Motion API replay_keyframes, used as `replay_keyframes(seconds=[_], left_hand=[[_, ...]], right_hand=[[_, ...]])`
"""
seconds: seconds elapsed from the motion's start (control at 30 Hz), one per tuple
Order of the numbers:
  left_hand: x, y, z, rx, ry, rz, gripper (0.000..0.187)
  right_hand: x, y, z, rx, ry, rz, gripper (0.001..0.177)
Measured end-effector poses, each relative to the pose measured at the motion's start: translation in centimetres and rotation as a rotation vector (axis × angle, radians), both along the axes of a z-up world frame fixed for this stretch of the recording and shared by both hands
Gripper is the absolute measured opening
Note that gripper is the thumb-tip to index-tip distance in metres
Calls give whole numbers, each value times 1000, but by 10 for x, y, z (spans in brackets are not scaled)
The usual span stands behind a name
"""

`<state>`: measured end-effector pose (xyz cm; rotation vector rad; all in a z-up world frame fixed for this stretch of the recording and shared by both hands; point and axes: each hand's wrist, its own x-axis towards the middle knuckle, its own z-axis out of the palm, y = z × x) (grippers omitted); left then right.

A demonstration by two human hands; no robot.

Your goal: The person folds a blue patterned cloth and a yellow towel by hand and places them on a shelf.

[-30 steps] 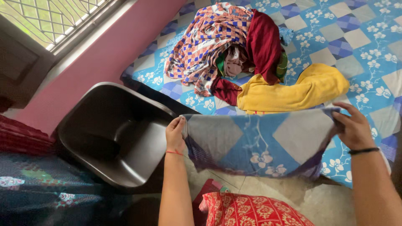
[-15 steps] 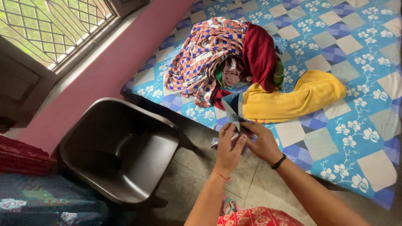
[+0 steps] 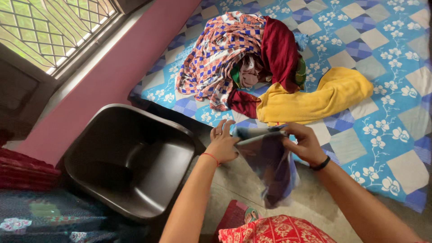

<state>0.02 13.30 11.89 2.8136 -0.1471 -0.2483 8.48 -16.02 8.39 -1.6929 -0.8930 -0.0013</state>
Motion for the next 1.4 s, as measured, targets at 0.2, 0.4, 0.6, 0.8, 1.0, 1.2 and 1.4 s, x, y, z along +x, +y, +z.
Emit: replay_keyframes(seconds=[0.2,0.4,0.6,0.8,1.0,1.2,1.4], left_hand=[[5,51,-24,-195,-228,-207,42],[24,52,-11,-288,-323,-290,28],[3,46,33,-870,-272,-9,51],[13,19,-53,-1215,-264,63,73],[13,8,-139,-1456,4,214,42],[11,12,-91,-1531,362,156,45],[28,-20,-113,-1810,290,326,49]], right_hand=[[34,-52,-40,-74,77,-249,19],[39,-59,-74,73,111,-303,20],[30,-60,-50,180,107,-253,26],[29,-61,6,335,95,-165,27],[33,-101,-4,335,178,-95,29],[16,-108,30,697,421,40,18],[-31,-86,-49,1014,1175,510,76]])
